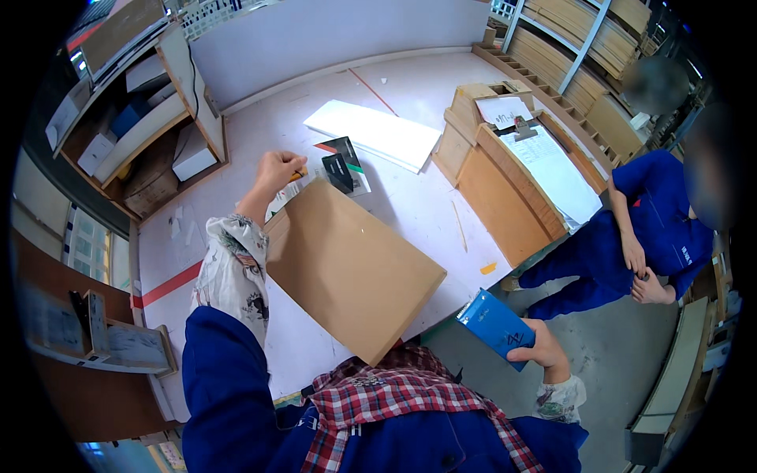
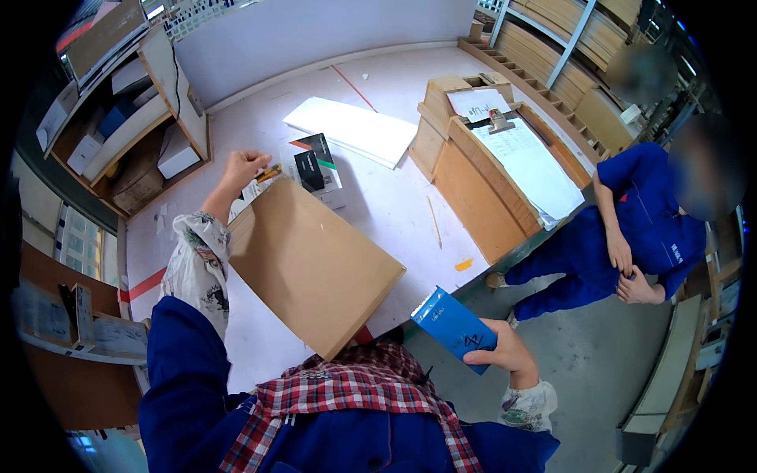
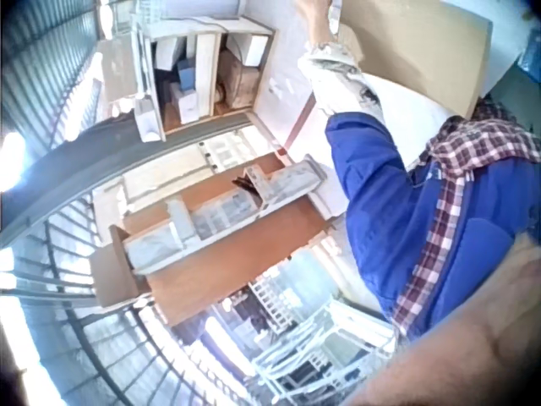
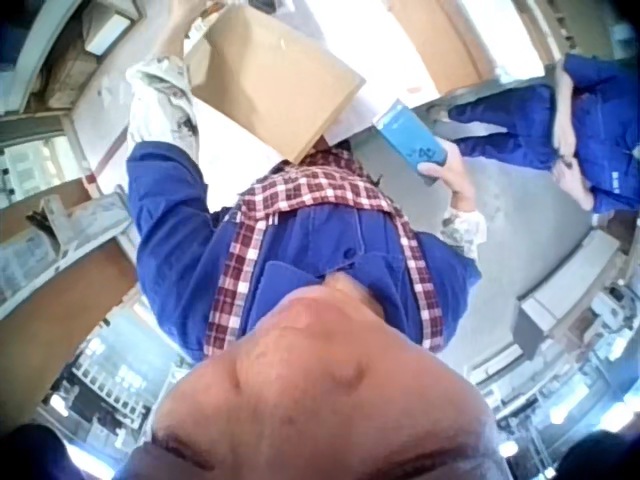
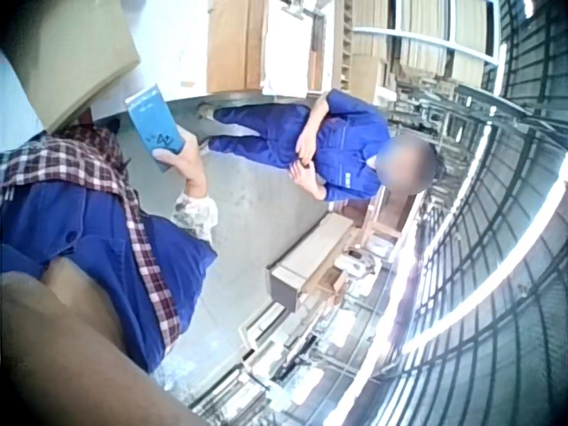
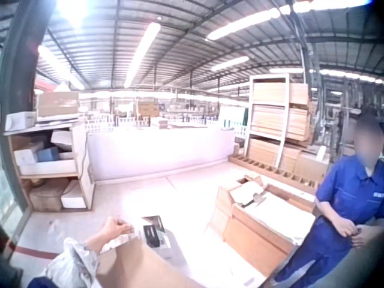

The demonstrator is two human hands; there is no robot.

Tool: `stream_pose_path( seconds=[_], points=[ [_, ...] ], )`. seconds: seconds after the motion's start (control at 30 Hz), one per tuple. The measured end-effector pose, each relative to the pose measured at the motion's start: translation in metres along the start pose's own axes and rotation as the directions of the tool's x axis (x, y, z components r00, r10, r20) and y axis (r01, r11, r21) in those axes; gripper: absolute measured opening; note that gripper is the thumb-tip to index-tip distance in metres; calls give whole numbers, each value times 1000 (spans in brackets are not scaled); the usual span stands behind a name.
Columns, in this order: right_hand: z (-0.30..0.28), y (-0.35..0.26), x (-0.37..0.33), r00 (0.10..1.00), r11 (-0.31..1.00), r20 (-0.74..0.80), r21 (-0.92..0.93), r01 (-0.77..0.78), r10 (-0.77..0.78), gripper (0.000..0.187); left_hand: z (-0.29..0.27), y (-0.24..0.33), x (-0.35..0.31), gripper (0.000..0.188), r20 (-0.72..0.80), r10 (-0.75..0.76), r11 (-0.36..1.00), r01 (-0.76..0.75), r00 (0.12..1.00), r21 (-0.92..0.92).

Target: The person seals a cardboard box with a handheld tape dispenser, then opens the box and places several white foam sheets inside to cushion the contents. The box remains open at the end of the clip.

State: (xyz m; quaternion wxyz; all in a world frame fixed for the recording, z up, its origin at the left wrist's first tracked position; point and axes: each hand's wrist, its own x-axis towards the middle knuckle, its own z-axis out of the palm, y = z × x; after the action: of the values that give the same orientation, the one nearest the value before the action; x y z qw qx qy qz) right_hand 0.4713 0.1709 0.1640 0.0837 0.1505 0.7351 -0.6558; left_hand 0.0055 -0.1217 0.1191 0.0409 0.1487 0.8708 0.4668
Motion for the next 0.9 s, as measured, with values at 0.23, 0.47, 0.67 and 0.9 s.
stream_pose_path(
  seconds=[0.23, 0.47, 0.67, 0.9],
  points=[
    [-4, 6, 4, 1000, 1000, 23, 5, -20, 20, 43, 7, -15, 1, 23, 92, -43, 991, 54, 995, -124],
    [-13, 6, 8, 998, 999, 47, -38, -34, 35, 40, 14, -28, 1, 25, 68, -47, 986, 57, 997, -157],
    [-16, 2, 9, 998, 998, 44, -46, -48, 50, 41, 15, -29, -2, 27, 51, -84, 990, 89, 995, -111],
    [-22, 2, 11, 996, 998, 63, -24, -62, 63, 42, 15, -31, 0, 27, 81, -94, 986, 104, 992, -128]
  ],
)
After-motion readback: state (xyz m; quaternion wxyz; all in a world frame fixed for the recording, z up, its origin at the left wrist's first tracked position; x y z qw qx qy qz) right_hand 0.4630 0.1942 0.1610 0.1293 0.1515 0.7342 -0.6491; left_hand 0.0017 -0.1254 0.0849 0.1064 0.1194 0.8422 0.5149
